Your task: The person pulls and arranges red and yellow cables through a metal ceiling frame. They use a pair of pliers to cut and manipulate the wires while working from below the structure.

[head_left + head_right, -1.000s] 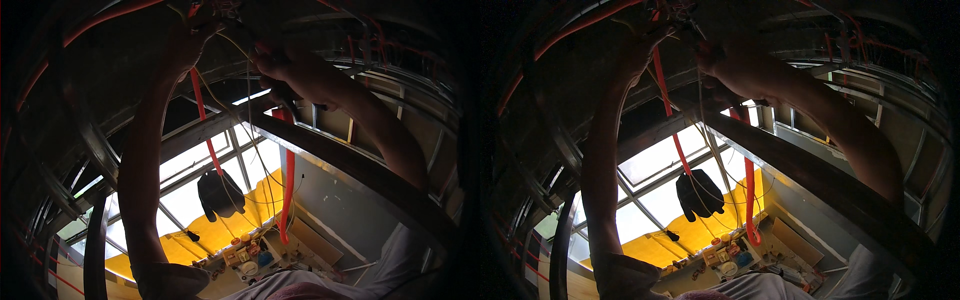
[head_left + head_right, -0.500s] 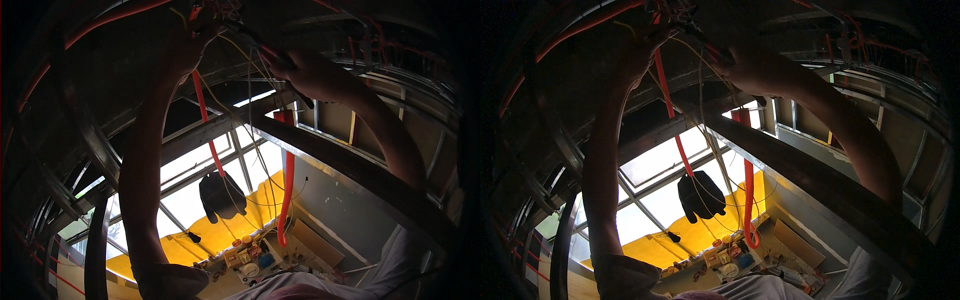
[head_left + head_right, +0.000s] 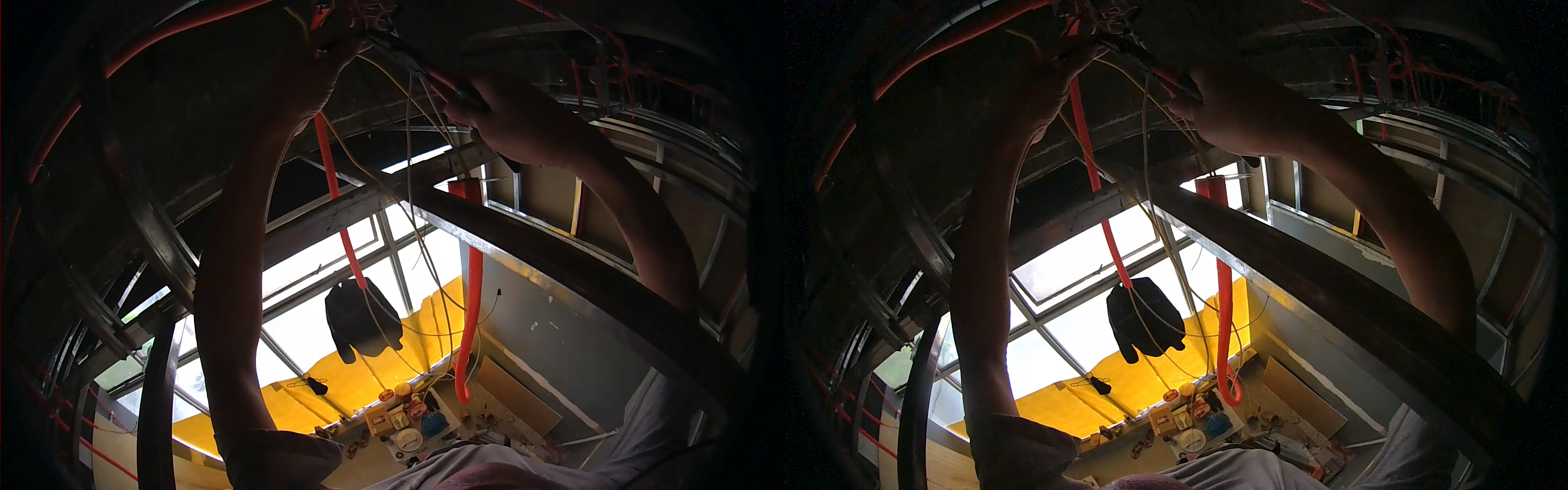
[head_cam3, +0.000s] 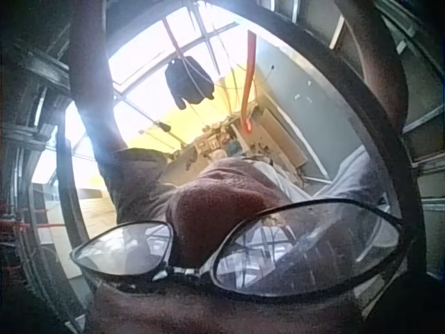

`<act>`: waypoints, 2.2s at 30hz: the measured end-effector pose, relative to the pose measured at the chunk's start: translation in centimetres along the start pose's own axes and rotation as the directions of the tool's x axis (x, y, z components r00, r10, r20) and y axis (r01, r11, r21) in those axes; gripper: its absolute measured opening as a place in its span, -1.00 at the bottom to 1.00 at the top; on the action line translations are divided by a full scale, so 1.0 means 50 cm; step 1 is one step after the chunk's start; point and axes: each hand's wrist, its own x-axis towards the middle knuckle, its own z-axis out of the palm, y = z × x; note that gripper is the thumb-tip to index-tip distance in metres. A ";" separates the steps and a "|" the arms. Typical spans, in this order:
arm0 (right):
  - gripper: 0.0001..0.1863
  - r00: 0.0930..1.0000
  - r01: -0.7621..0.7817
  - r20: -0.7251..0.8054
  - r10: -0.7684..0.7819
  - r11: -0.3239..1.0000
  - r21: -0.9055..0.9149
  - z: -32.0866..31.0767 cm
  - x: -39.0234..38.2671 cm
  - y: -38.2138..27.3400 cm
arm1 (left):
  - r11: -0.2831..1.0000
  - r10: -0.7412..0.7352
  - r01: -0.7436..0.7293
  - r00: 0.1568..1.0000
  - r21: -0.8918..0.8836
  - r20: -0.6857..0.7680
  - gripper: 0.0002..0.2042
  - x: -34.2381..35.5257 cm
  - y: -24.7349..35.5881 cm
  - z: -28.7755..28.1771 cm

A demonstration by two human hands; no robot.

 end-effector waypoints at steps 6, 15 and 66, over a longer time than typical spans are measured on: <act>-0.58 0.995 -0.039 0.089 0.036 0.999 0.035 -0.009 -0.004 -0.022 | 0.994 0.096 -0.093 0.994 0.065 -0.049 -0.66 -0.005 0.009 0.004; -0.57 0.947 -0.301 0.316 0.062 0.522 0.798 0.018 -0.027 -0.057 | 0.999 -0.035 0.035 0.998 -0.004 -0.049 -0.62 -0.008 0.018 0.007; -0.54 0.997 -0.071 0.036 0.067 0.991 0.110 0.017 -0.001 0.013 | 0.994 -0.085 0.086 0.996 0.066 -0.029 -0.63 -0.007 0.027 0.003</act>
